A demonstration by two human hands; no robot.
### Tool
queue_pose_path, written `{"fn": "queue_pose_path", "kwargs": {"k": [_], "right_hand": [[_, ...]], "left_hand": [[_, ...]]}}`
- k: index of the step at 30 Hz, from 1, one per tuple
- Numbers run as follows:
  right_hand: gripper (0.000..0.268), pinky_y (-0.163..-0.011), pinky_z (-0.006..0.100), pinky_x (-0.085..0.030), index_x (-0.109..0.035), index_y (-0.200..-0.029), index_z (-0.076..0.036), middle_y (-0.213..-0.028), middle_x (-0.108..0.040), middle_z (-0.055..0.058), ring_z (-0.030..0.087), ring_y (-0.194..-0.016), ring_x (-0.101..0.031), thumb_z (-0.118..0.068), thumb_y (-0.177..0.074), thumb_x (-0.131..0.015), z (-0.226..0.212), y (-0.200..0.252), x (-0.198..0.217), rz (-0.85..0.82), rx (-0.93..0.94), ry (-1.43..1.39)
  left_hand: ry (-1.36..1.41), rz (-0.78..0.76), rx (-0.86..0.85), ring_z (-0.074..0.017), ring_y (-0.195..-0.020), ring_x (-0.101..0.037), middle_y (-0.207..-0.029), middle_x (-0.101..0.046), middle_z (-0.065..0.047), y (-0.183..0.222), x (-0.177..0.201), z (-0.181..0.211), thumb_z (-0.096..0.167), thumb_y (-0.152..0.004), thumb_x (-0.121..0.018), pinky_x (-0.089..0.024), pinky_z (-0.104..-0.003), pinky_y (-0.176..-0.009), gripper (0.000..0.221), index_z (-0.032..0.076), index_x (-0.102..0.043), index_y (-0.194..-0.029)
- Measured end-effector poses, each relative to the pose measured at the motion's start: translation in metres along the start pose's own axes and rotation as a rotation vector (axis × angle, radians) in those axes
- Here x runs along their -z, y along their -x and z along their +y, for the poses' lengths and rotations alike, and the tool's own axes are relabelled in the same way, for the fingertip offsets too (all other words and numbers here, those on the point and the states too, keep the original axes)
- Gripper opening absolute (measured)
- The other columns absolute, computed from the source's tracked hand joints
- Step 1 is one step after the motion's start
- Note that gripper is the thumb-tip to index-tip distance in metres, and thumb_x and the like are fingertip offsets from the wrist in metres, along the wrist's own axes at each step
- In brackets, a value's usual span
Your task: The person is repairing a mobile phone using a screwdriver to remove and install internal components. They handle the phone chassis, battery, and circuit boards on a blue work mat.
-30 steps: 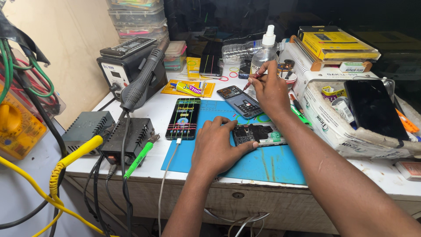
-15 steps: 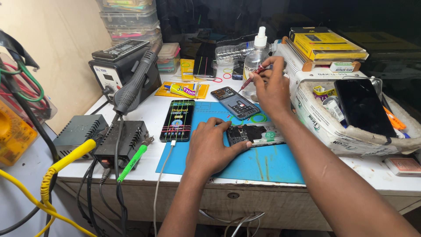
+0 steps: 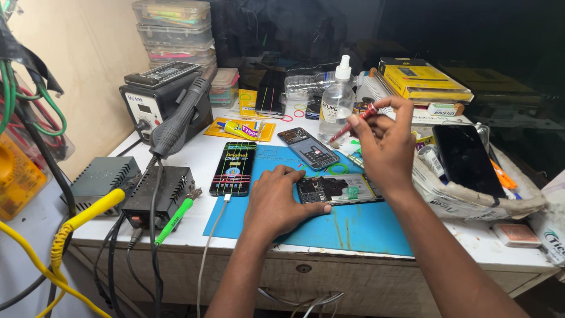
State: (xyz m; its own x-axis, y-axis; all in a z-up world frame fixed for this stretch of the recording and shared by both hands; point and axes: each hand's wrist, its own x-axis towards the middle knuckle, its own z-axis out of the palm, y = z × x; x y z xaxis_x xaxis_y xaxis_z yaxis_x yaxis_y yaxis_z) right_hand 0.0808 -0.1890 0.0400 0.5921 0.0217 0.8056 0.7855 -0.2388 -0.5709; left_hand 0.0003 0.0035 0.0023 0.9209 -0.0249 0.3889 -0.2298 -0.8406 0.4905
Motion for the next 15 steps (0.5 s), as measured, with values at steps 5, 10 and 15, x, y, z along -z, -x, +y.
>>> {"fn": "queue_pose_path", "kwargs": {"k": [5, 10, 15], "right_hand": [[0.036, -0.080, 0.026, -0.062, -0.039, -0.126, -0.002, -0.095, -0.076, 0.015, 0.015, -0.092, -0.075, -0.009, -0.105, -0.067, -0.002, 0.021, 0.006, -0.028, -0.035, -0.021], [0.036, -0.076, 0.027, -0.064, -0.040, -0.125, -0.002, -0.092, -0.075, 0.014, 0.014, -0.087, -0.075, -0.009, -0.103, -0.067, -0.002, 0.028, 0.004, -0.044, -0.055, 0.002], [0.034, -0.077, 0.028, -0.065, -0.041, -0.125, -0.002, -0.093, -0.076, 0.014, 0.015, -0.089, -0.075, -0.008, -0.103, -0.066, -0.003, 0.030, 0.003, -0.067, -0.001, 0.006]], "left_hand": [[0.086, -0.009, 0.029, -0.0300, -0.114, -0.057, -0.124, -0.066, -0.009, -0.001, 0.000, -0.003, 0.056, -0.068, -0.083, -0.044, -0.042, -0.100, 0.071, 0.012, -0.072, -0.123], [0.154, 0.024, 0.001, -0.0278, -0.111, -0.059, -0.119, -0.071, -0.003, 0.001, -0.004, -0.007, 0.030, -0.084, -0.068, -0.045, -0.041, -0.100, 0.027, 0.027, -0.084, -0.106], [0.133, 0.037, 0.019, -0.0275, -0.107, -0.060, -0.115, -0.072, -0.002, 0.003, -0.001, -0.001, 0.027, -0.083, -0.068, -0.045, -0.041, -0.098, 0.023, 0.027, -0.085, -0.100]]}}
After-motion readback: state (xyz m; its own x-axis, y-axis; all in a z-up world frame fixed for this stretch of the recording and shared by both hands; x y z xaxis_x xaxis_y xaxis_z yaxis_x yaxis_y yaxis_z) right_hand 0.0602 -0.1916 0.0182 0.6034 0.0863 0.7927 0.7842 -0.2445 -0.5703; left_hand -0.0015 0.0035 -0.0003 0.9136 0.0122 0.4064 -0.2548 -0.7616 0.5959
